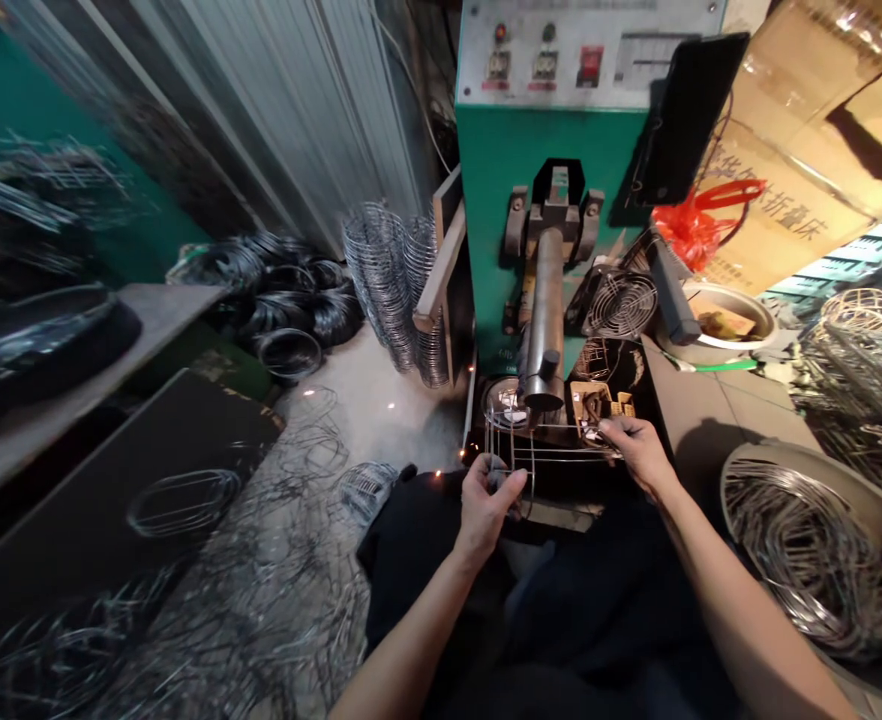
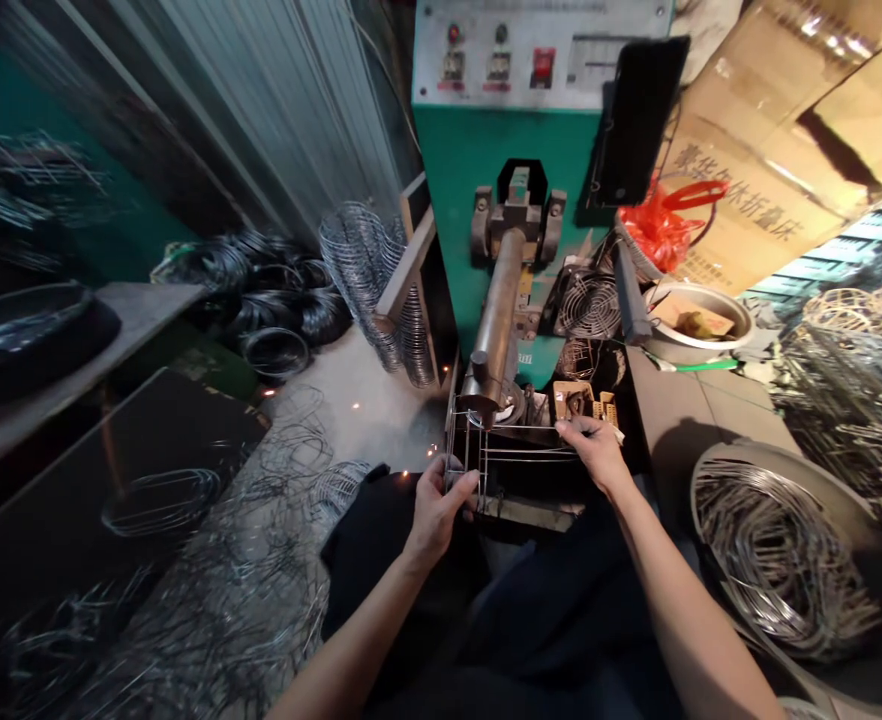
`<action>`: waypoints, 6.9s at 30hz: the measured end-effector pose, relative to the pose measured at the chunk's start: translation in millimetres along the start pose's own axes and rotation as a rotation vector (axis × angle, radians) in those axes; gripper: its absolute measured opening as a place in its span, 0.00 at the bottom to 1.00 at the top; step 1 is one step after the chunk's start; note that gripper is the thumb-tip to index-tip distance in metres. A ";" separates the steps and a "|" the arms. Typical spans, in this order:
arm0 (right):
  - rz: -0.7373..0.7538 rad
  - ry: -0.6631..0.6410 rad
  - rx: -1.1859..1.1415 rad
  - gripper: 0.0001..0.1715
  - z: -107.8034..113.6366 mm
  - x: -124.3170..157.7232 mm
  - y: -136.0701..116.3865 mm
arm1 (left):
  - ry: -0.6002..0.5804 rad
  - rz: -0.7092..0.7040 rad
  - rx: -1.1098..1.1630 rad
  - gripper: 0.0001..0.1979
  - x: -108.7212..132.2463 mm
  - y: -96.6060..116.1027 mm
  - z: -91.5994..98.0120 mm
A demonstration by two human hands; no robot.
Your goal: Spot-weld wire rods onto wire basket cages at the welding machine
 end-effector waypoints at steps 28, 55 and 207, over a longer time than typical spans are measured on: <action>-0.014 -0.438 0.166 0.24 -16.2 57.9 -3.1 | -0.076 0.045 0.085 0.36 63.5 -7.0 32.9; 0.010 -0.089 0.000 0.33 -10.7 -5.0 -15.1 | -0.042 0.001 0.135 0.40 10.5 5.8 -2.8; 0.264 -0.257 0.579 0.16 -86.2 39.8 -74.8 | -0.114 -0.557 -1.479 0.14 -24.2 103.4 -0.9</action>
Point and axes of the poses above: each hand's wrist, its own x-axis away from the middle knuckle, its own z-axis out of the back of the hand, y = z × x, the point moved 8 cm from there along -x, towards the middle knuckle, and after that the axes turned 9 degrees about -x, right-handed, at the moved point
